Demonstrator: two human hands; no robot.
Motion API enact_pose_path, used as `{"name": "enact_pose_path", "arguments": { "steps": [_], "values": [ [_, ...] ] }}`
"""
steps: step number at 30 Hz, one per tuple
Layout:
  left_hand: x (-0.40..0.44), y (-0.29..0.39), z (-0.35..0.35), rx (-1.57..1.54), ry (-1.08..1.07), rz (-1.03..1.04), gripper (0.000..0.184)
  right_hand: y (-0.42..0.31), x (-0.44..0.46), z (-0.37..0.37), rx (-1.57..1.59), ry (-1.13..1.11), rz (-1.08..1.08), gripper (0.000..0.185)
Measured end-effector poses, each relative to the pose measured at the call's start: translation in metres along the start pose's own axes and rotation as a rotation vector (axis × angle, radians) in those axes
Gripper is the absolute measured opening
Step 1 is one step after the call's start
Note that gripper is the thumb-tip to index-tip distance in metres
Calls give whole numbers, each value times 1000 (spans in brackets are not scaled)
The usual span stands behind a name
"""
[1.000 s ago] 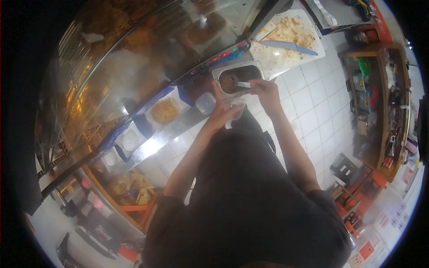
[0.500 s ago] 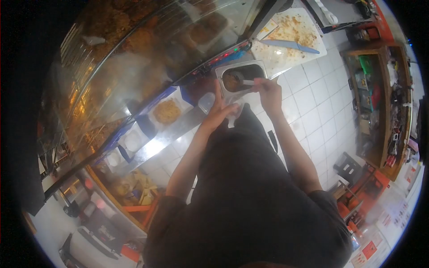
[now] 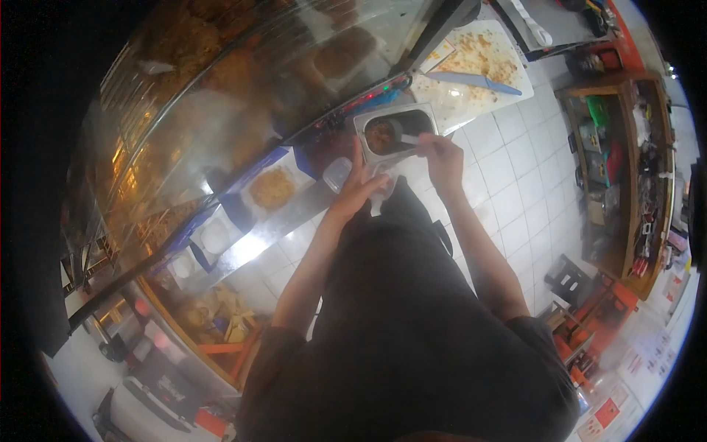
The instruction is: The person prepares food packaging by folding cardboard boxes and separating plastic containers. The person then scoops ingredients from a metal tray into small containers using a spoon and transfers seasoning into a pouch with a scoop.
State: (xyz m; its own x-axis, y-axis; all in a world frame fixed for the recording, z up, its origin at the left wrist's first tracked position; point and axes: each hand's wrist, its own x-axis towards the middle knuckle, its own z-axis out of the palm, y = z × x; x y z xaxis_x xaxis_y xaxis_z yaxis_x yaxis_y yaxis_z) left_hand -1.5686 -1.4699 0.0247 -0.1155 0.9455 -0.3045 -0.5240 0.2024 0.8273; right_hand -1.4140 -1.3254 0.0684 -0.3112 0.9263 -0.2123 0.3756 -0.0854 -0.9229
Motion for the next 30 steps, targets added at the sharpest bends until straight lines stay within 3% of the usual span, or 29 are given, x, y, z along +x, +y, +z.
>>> {"name": "enact_pose_path", "arguments": {
  "steps": [7,9,24,30],
  "values": [
    [1,0,3,8,-18,15,104,-3,-7,3,37,-144,-18,20],
    [1,5,4,-12,-21,-9,107,-5,-8,3,48,-1,-26,20],
    [0,2,7,-71,0,-78,110,9,-3,-5,157,14,-6,25],
    [1,7,6,-78,-24,-100,109,6,-8,-2,63,-8,-38,24]
  ]
}}
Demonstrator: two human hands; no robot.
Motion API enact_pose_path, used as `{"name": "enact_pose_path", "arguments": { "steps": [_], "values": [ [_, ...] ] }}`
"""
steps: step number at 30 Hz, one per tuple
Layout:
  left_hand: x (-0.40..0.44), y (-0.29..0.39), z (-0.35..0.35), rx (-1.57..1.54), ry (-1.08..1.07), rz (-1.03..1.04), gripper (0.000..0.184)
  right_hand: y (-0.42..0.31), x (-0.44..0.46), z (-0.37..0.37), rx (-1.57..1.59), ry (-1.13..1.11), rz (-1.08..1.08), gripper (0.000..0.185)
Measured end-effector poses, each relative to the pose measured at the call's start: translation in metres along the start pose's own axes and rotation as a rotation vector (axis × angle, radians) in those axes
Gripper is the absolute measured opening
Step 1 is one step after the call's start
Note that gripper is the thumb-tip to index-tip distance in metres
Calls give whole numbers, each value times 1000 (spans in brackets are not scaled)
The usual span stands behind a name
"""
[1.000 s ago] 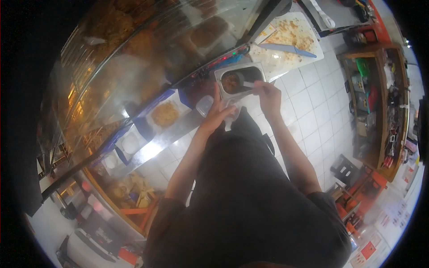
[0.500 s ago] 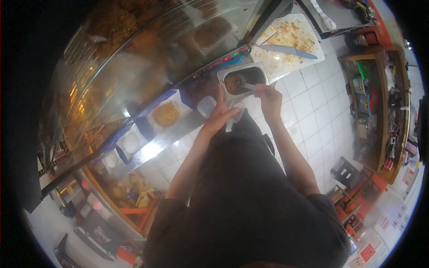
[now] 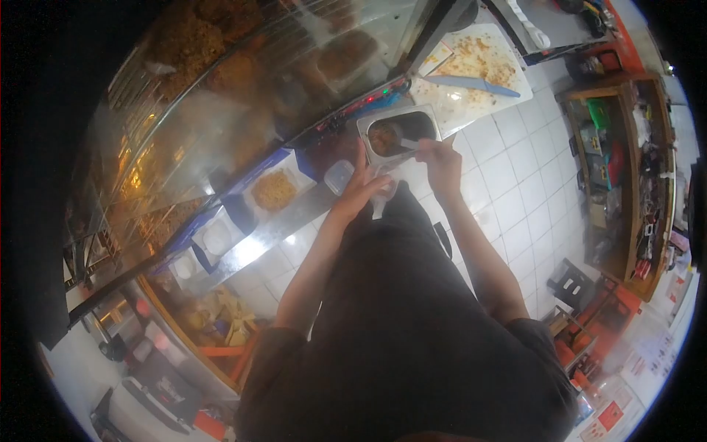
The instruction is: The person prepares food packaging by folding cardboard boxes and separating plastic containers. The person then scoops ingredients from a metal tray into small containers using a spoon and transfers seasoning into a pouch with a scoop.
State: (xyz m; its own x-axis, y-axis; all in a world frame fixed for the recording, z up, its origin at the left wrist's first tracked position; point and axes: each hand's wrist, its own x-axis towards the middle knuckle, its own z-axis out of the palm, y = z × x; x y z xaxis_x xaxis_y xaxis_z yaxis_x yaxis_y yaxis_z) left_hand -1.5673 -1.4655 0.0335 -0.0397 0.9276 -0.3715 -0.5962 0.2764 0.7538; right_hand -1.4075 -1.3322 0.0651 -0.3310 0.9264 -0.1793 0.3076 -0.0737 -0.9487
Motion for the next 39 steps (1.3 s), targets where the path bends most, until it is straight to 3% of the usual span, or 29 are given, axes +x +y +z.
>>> {"name": "enact_pose_path", "arguments": {
  "steps": [3,7,9,17,22,24,26,30,33,37,38,39],
  "values": [
    [1,-6,-3,7,3,19,109,-1,-5,2,-9,-148,-33,24],
    [-1,3,2,-19,-21,-13,109,-8,-7,1,41,-107,41,24],
    [2,-3,-1,22,4,24,108,5,-5,1,259,29,107,26],
    [-6,-16,-19,48,70,12,99,13,5,-25,224,26,88,27],
    [-27,-14,-52,-47,175,43,62,-2,7,-37,209,33,174,26],
    [-33,-10,-54,-120,191,97,61,-8,7,-41,217,21,173,26],
    [-30,3,-50,145,358,152,59,-11,7,-45,303,6,188,26],
    [-1,18,-31,428,483,265,57,-34,6,-49,345,-23,193,26],
    [26,25,-12,345,432,375,57,-63,2,-46,366,-35,147,21],
    [36,50,15,-172,233,288,60,-97,-7,-40,219,-75,-21,15],
    [35,58,22,-370,159,264,61,-106,-13,-35,31,-86,-164,13],
    [37,56,21,-370,156,261,61,-114,-20,-31,-157,-97,-302,11]
  ]
}}
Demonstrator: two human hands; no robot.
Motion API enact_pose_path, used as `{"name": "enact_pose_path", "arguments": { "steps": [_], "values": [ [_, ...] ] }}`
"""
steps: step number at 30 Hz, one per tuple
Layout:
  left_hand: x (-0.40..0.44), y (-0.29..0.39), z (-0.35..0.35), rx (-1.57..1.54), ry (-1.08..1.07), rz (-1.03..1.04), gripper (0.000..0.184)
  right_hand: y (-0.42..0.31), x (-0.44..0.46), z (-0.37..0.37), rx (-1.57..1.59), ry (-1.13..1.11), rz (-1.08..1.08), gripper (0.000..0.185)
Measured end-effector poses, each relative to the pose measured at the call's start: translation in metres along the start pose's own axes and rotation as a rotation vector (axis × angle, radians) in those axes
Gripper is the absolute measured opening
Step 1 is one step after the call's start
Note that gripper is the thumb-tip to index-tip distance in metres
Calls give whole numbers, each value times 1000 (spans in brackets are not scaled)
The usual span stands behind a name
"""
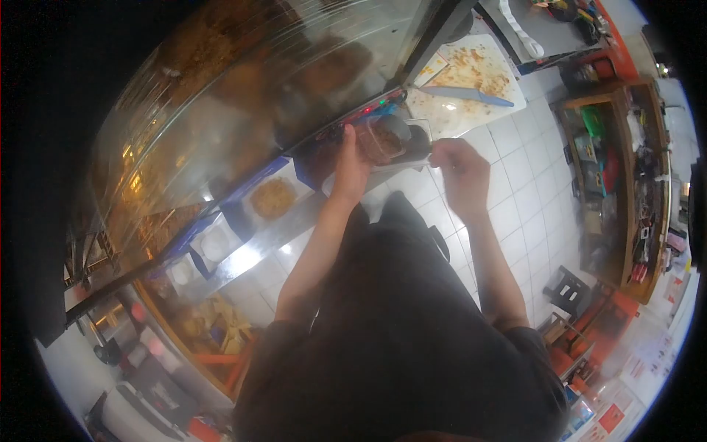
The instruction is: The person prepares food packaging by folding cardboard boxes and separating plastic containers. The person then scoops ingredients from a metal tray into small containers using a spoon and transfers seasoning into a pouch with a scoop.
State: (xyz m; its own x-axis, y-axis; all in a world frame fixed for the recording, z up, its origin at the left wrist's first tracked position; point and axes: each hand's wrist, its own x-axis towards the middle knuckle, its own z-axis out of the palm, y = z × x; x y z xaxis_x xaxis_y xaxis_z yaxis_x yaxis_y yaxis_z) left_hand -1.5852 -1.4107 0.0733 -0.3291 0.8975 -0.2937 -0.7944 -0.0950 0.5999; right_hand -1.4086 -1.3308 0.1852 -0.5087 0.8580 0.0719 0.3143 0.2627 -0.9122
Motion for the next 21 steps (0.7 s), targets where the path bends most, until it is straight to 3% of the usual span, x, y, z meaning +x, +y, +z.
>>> {"name": "enact_pose_path", "arguments": {
  "steps": [1,4,7,9,14,17,21],
  "values": [
    [1,-2,-3,22,9,-22,60,-9,-3,3,-181,-7,-148,13],
    [2,-1,2,45,-9,-38,58,-15,-9,6,-272,-5,-269,15],
    [-1,4,11,41,-23,-5,56,-11,-13,9,-200,57,-216,13],
    [0,4,14,36,-18,21,55,-2,-16,12,47,104,-77,12],
    [4,0,12,-19,-31,89,45,2,-19,12,39,154,-88,13],
    [5,-1,8,88,-54,128,57,0,-19,15,58,195,-23,13],
    [2,7,15,81,-61,134,56,10,-15,19,280,242,124,15]
  ]
}}
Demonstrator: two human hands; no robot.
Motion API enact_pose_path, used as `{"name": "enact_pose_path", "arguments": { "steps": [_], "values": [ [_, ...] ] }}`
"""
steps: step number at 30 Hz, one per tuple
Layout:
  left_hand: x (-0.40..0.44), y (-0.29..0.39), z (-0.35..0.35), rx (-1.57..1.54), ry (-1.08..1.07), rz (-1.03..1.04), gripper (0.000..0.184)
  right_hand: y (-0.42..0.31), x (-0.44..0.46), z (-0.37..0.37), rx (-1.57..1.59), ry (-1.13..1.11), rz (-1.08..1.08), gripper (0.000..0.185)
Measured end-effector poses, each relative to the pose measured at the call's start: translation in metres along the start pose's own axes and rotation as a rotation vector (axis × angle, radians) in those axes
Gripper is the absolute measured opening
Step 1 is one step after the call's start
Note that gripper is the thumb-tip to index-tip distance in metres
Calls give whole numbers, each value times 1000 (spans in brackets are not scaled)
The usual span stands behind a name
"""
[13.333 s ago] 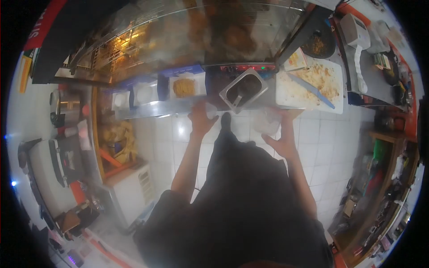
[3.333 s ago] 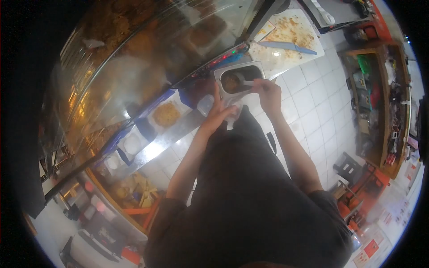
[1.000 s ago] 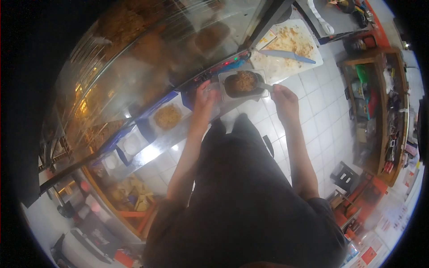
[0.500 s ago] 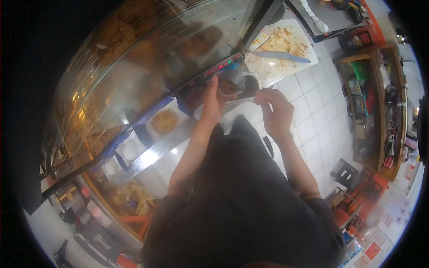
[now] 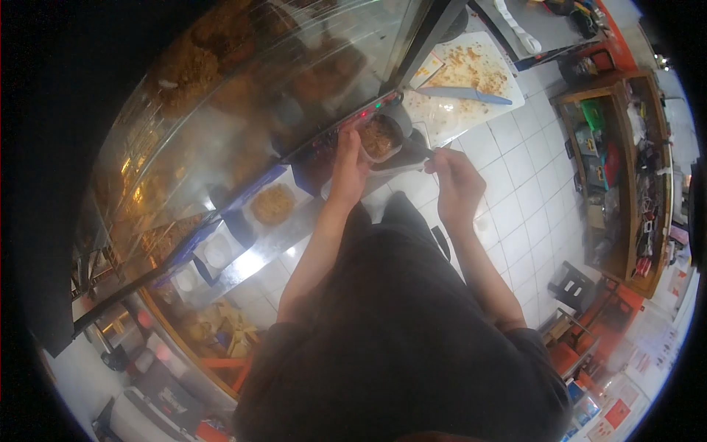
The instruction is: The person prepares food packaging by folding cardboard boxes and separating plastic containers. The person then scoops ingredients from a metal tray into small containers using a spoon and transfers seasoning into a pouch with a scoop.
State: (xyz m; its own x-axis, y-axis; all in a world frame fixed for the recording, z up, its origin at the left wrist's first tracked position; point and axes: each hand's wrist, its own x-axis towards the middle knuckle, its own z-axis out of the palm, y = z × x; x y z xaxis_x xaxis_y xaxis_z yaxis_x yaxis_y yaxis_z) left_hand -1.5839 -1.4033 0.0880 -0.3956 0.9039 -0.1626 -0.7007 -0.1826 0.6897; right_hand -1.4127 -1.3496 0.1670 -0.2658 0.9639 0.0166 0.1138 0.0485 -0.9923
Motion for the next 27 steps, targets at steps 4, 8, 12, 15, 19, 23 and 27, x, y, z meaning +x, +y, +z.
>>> {"name": "enact_pose_path", "arguments": {
  "steps": [4,8,12,15,19,23,27],
  "values": [
    [-1,-1,-5,13,22,-12,49,-5,5,1,63,87,195,19],
    [-2,-1,-8,2,58,-8,45,0,9,3,178,146,337,23],
    [-2,-1,-11,-28,29,-11,45,9,10,1,314,171,397,23],
    [-2,-4,-14,-66,-12,-5,47,3,11,2,309,173,379,22],
    [-1,-10,-18,-155,-66,10,49,4,10,1,354,162,361,21],
    [-3,-13,-20,-174,-73,6,50,7,7,3,390,164,402,21],
    [-4,-16,-21,-185,-78,-5,51,-2,13,0,314,164,401,20]
  ]
}}
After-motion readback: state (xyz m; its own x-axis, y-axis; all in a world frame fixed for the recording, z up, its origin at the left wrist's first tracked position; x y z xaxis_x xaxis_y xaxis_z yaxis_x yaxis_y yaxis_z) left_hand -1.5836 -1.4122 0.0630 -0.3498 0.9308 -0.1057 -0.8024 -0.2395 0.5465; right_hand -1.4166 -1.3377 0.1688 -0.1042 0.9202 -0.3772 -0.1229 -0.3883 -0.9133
